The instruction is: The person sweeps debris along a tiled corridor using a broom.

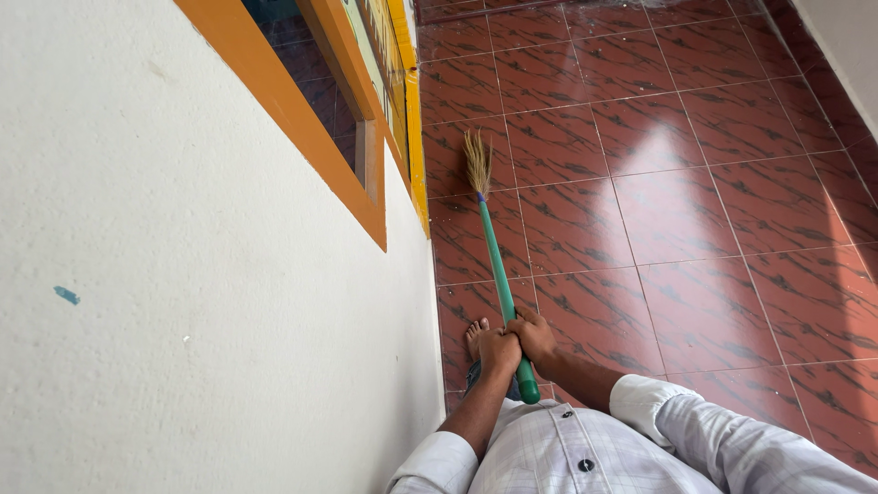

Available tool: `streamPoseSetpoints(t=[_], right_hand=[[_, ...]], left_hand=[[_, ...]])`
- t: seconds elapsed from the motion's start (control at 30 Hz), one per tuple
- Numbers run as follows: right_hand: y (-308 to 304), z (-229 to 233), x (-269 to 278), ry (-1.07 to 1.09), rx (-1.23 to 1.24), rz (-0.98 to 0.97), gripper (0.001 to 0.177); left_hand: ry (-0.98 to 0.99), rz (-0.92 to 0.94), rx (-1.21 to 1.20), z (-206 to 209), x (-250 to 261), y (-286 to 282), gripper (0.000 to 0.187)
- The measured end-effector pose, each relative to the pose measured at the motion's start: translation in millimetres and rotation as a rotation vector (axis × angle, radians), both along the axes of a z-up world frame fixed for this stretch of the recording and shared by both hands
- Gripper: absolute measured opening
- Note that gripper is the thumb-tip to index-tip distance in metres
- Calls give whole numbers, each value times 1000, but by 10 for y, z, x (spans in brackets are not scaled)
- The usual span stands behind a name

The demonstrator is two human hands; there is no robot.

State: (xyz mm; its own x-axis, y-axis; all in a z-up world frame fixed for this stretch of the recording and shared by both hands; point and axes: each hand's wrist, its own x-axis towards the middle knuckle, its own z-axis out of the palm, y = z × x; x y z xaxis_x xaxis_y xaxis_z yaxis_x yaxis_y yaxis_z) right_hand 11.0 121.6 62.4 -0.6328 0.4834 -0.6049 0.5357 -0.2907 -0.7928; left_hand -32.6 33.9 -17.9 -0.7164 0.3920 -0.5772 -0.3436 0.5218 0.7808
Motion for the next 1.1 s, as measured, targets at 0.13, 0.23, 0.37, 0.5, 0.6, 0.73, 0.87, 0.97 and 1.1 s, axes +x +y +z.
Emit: streamPoseSetpoints(t=[0.13,0.23,0.37,0.5,0.6,0.73,0.87,0.97,1.1], right_hand=[[16,2,-67,22,-52,19,27],[17,47,-114,1,-80,47,26],[-17,145,-205,-43,-97,110,26],[-23,124,-269,-84,-66,132,27],[-21,22,-289,-58,-47,135,28],[-2,-32,-284,-76,-37,113,33],[45,29,-266,-111,-15,63,36],[121,31,-249,-108,-4,17,37],[212,-31,-280,-29,-10,-43,34]], left_hand=[[291,-63,-86,-12,-61,17,39],[248,-73,-146,-62,-89,19,40],[273,-91,-234,-219,-152,14,48],[289,-57,-194,-450,-179,5,61],[269,-82,-244,-505,-200,5,64],[340,-48,-205,-541,-207,11,56],[224,-66,-172,-458,-219,72,43],[72,11,-32,-171,-201,133,35],[14,8,22,174,-278,245,32]])
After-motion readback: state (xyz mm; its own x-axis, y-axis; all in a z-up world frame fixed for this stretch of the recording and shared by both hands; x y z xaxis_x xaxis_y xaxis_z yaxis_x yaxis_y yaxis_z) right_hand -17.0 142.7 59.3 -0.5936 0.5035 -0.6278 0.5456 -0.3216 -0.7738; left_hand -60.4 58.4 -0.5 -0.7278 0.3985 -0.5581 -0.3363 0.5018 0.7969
